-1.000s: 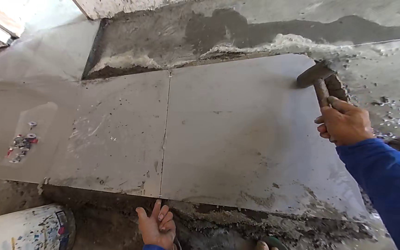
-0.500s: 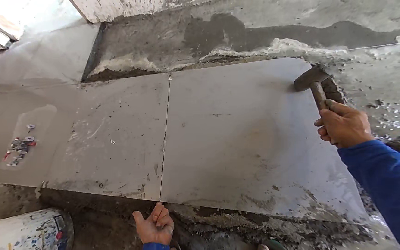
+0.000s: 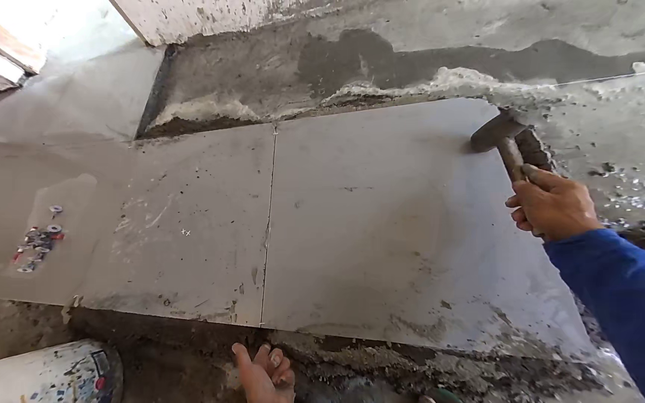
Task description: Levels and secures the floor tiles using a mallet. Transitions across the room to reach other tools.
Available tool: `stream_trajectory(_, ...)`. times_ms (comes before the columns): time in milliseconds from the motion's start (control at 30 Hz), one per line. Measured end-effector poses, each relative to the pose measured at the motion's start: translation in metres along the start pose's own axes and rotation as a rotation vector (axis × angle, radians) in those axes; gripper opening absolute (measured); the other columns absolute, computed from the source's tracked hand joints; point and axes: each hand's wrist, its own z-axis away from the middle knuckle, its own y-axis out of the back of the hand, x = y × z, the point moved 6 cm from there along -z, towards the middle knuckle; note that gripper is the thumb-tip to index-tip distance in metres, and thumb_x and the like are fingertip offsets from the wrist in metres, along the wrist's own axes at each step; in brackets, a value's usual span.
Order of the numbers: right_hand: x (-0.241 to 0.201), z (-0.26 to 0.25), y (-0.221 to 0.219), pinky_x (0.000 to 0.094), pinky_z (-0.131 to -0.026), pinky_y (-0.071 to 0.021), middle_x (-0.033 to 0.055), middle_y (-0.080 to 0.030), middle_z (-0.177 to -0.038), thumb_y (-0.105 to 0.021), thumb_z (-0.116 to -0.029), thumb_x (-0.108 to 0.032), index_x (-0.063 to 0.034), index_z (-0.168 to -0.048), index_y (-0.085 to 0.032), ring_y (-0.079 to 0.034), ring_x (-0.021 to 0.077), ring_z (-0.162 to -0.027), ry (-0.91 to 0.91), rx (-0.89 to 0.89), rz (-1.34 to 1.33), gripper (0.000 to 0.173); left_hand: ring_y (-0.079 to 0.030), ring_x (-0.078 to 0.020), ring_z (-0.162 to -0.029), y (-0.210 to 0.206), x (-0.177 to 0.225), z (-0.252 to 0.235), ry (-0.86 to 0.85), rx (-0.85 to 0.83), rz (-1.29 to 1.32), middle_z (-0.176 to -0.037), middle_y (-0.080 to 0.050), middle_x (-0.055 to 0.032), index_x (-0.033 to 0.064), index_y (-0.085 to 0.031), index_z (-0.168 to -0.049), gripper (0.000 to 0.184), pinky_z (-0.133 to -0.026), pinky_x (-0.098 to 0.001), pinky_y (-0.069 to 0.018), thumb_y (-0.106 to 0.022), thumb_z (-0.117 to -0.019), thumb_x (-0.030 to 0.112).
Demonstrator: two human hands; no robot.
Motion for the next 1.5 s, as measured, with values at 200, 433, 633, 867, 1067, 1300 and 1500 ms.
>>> stream_trajectory(200,0.002,-0.001,-0.002,0.0347,-0.041,-0.0437,0.0139,-0.067,-0.087,-0.047,-0.1102,-0.034,-0.0263,-0.157,-0.044,-0.049,0.0159,-0.045,0.007,0.017,-0.013,0.047,-0.034,-0.0054,-0.033,-0.002,0.012,-0.010,0.030,-0.160,0.140,-0.045,-0.038,0.0052,0.0164,-0.051,-0.062,0.087,-0.032,-0.0204,-0.0297,-0.008,-0.0922,0.085)
stream_trajectory(433,-0.001,0.002,-0.003,0.0331,-0.040,-0.0428,0.0129,-0.066,-0.085,-0.047,-0.1105,-0.033,-0.0261,-0.157,-0.044,-0.048,0.0145,-0.044,-0.020,0.012,-0.028,0.047,-0.036,-0.0034,-0.032,-0.002,0.021,-0.021,0.090,-0.251,0.374,-0.047,-0.041,0.0061,0.0092,-0.065,-0.077,0.096,-0.031,-0.0194,-0.0325,-0.012,-0.0876,0.089)
stream_trajectory(633,0.002,0.000,-0.004,0.0347,-0.040,-0.0422,0.0130,-0.065,-0.086,-0.047,-0.1109,-0.033,-0.0272,-0.157,-0.043,-0.047,0.0160,-0.044,-0.019,0.002,-0.023,0.047,-0.039,-0.0035,-0.034,0.004,0.011,-0.032,0.132,-0.326,0.419,-0.048,-0.043,0.0068,0.0123,-0.066,-0.080,0.095,-0.033,-0.0198,-0.0347,-0.015,-0.0858,0.092)
stream_trajectory(867,-0.003,0.003,-0.003,0.0339,-0.041,-0.0434,0.0133,-0.065,-0.085,-0.049,-0.1100,-0.032,-0.0265,-0.157,-0.044,-0.047,0.0151,-0.045,-0.022,0.016,-0.004,0.047,-0.032,-0.0057,-0.031,-0.010,0.018,-0.040,0.108,-0.193,0.363,-0.044,-0.034,0.0055,0.0186,-0.044,-0.052,0.083,-0.030,-0.0212,-0.0284,-0.016,-0.0913,0.086)
stream_trajectory(1067,-0.003,0.004,-0.004,0.0356,-0.042,-0.0425,0.0148,-0.066,-0.089,-0.047,-0.1109,-0.033,-0.0256,-0.158,-0.042,-0.047,0.0162,-0.046,-0.008,-0.005,-0.035,0.048,-0.043,-0.0073,-0.034,0.028,0.022,-0.013,-0.068,-0.090,0.242,-0.044,-0.045,0.0052,0.0183,-0.053,-0.062,0.081,-0.034,-0.0240,-0.0383,-0.013,-0.0984,0.078)
stream_trajectory(1300,-0.004,0.003,-0.003,0.0359,-0.043,-0.0450,0.0158,-0.066,-0.087,-0.048,-0.1106,-0.032,-0.0230,-0.156,-0.045,-0.050,0.0171,-0.046,-0.012,0.006,-0.023,0.047,-0.040,-0.0135,-0.038,0.018,0.018,0.002,-0.335,0.298,-0.555,-0.050,-0.042,-0.0013,0.0061,-0.051,-0.091,0.069,-0.037,-0.0315,-0.0394,-0.014,-0.1085,0.061)
stream_trajectory(1500,-0.002,0.001,0.000,0.0367,-0.041,-0.0441,0.0164,-0.066,-0.086,-0.047,-0.1111,-0.032,-0.0235,-0.157,-0.044,-0.049,0.0181,-0.045,-0.015,-0.012,0.009,0.047,-0.045,-0.0188,-0.049,0.022,0.009,-0.015,-0.176,0.252,-0.725,-0.059,-0.049,-0.0080,0.0001,-0.056,-0.093,0.088,-0.047,-0.0377,-0.0418,-0.005,-0.1024,0.071)
